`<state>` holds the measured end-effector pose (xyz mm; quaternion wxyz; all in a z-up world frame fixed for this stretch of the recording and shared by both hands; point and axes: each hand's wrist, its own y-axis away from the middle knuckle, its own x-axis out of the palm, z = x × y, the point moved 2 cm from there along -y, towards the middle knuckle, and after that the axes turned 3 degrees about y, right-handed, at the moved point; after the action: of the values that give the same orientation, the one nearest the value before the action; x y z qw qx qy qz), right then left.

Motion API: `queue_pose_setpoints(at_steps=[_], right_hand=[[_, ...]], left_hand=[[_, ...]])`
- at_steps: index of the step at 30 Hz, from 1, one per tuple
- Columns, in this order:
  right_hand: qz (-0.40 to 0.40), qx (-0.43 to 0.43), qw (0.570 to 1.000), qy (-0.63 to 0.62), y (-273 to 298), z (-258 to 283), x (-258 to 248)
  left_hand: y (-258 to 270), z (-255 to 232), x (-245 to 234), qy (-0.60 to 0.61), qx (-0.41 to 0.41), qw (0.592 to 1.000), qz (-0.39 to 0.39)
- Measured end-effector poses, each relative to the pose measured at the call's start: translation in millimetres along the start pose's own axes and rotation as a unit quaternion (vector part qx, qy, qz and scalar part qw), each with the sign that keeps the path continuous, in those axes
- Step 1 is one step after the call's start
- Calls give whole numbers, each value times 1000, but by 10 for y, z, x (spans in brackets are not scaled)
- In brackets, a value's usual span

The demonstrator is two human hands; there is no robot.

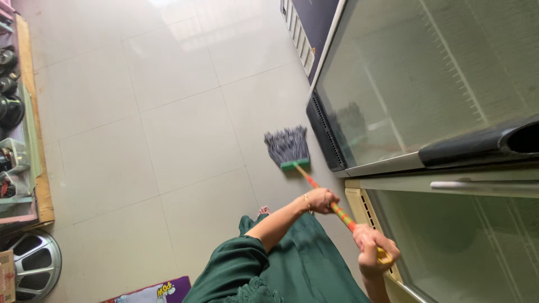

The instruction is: The person mops the tiled floor of a room, moving the mop back and forth across different sections of the floor and around various pieces of furniture and appliances.

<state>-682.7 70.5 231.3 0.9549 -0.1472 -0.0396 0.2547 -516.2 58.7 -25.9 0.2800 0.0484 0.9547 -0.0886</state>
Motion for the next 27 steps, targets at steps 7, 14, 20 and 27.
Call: queue_pose_setpoints(at_steps=[7, 14, 20, 27], right_hand=[[-58, -62, 994, -67, -273, 22, 31], [8, -176, 977, -124, -783, -778, 103], [105, -207, 968, -97, -1400, -1099, 338], [-8, -61, 995, -80, -1890, -2289, 790]], left_hand=[[-318, -81, 143, 9, 42, 998, 42], [-676, 408, -478, -63, -13, 998, 26], [-891, 897, -937, -121, -201, 963, -135], [-784, 870, -1228, -133, -254, 938, -195]])
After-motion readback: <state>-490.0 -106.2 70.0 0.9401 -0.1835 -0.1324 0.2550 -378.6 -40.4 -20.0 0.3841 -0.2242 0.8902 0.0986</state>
